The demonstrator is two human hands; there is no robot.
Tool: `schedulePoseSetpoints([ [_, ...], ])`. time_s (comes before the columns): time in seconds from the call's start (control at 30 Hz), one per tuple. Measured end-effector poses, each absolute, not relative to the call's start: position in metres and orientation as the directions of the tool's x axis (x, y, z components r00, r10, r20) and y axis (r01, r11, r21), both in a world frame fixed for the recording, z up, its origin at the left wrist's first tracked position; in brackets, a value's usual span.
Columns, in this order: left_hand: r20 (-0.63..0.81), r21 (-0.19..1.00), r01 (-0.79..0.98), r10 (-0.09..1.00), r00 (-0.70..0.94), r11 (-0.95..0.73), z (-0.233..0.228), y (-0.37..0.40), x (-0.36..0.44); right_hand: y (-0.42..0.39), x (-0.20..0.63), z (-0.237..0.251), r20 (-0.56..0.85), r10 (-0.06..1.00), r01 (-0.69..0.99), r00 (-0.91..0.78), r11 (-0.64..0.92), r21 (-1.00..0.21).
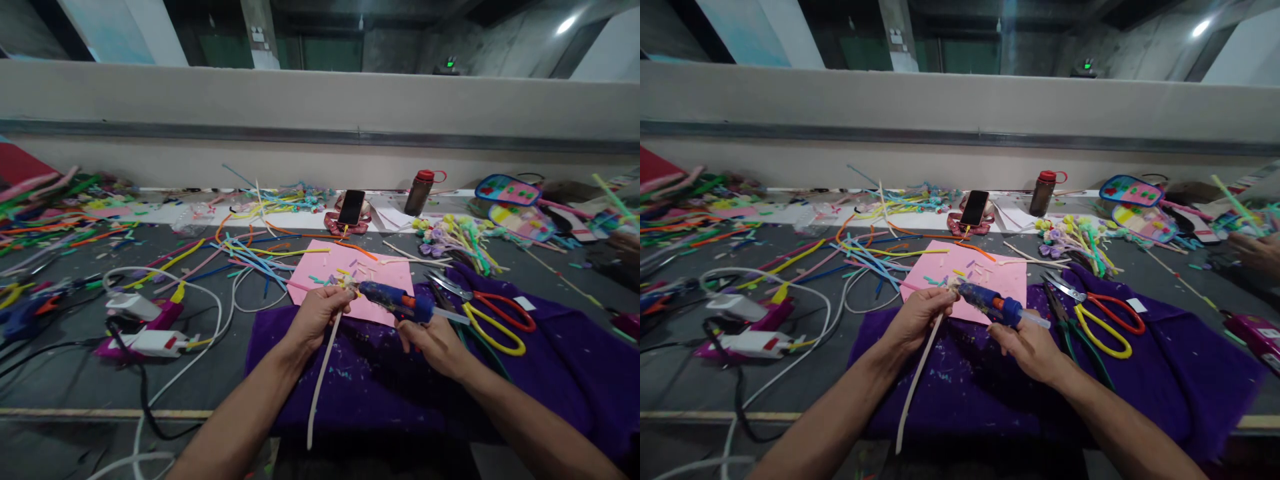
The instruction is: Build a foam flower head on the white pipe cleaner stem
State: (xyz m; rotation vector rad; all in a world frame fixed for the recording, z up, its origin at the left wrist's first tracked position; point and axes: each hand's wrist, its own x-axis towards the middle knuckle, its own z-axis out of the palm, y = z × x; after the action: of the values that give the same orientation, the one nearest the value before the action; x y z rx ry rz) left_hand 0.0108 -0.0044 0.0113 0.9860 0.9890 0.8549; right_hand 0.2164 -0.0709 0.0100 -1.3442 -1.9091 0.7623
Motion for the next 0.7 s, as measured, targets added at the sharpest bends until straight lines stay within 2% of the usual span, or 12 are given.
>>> schedulePoseSetpoints([
  [0.5, -0.27, 0.938, -0.129, 0.912, 0.308, 0.321, 0.0125, -0.0048, 0.0112, -0.0728, 0.2163, 0.01, 0.18, 0.948, 0.536, -0.261, 0.297, -0.79],
  [0.7, -0.278, 0.937, -0.123, 0.911, 0.304, 0.326, 0.0119, -0.0039, 0.0105, -0.0715, 0.2213, 0.0052, 0.261, 0.943, 0.452, -0.205, 0.327, -0.83],
])
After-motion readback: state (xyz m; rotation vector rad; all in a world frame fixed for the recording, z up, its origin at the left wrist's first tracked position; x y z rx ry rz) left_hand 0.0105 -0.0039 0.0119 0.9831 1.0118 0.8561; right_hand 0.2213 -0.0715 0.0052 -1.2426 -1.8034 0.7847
